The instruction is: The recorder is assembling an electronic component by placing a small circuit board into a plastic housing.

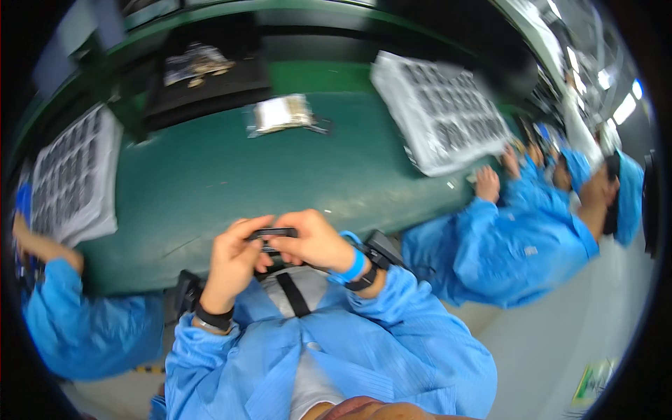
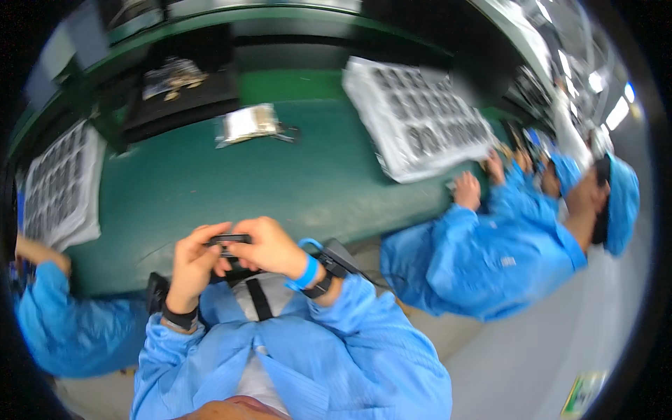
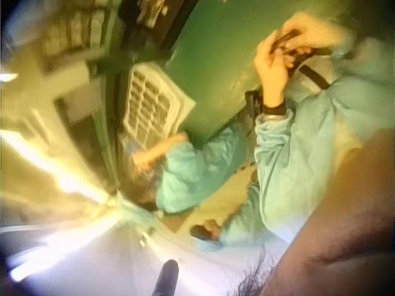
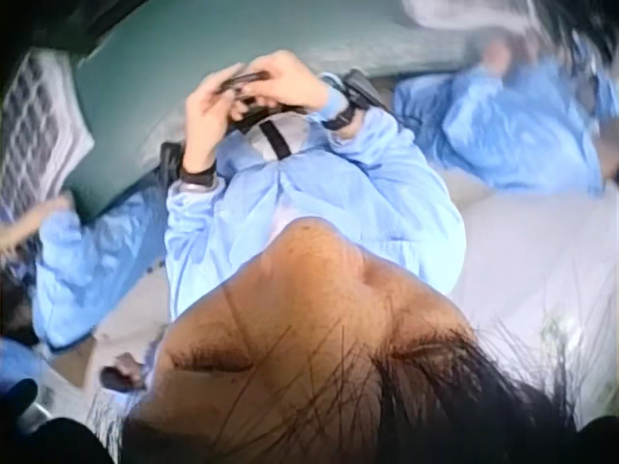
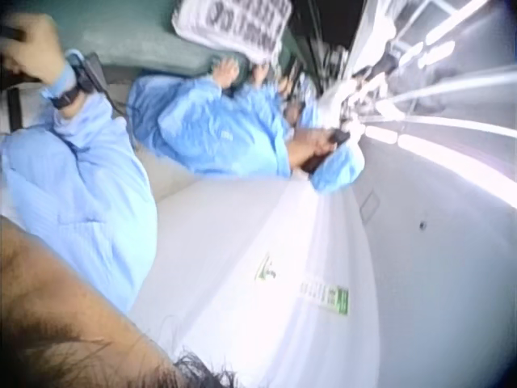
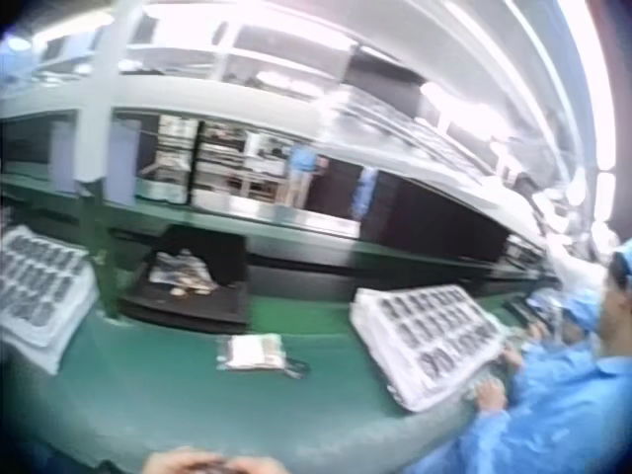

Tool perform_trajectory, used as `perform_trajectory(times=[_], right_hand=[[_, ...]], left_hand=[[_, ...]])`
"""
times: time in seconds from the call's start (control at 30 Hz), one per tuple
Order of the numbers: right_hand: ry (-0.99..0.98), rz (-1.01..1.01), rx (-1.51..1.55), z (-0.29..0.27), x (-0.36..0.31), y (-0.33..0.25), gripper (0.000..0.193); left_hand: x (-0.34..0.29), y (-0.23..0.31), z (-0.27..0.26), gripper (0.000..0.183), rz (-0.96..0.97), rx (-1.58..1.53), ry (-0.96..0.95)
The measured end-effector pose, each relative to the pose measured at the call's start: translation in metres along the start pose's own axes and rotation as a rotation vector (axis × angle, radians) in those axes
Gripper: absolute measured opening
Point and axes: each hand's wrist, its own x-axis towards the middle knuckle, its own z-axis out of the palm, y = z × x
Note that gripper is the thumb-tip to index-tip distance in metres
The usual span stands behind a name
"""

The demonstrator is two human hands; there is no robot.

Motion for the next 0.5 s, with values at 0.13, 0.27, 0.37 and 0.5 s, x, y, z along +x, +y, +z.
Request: perform_trajectory(times=[0.13, 0.27, 0.37, 0.5], right_hand=[[0.074, -0.005, 0.015, 0.004, -0.003, 0.007, 0.019], [0.015, 0.079, 0.081, -0.003, -0.006, 0.003, 0.020], [-0.016, 0.077, 0.044, -0.015, -0.001, 0.002, 0.018], [0.316, -0.002, 0.043, -0.042, 0.013, -0.029, 0.017]], left_hand=[[0.004, 0.007, -0.001, 0.035, 0.024, -0.069, -0.060], [0.001, 0.015, -0.014, 0.035, -0.075, -0.033, -0.042], [-0.008, 0.044, -0.025, 0.035, 0.299, 0.374, 0.193], [-0.033, 0.124, -0.033, 0.023, 1.407, 0.235, 0.511]])
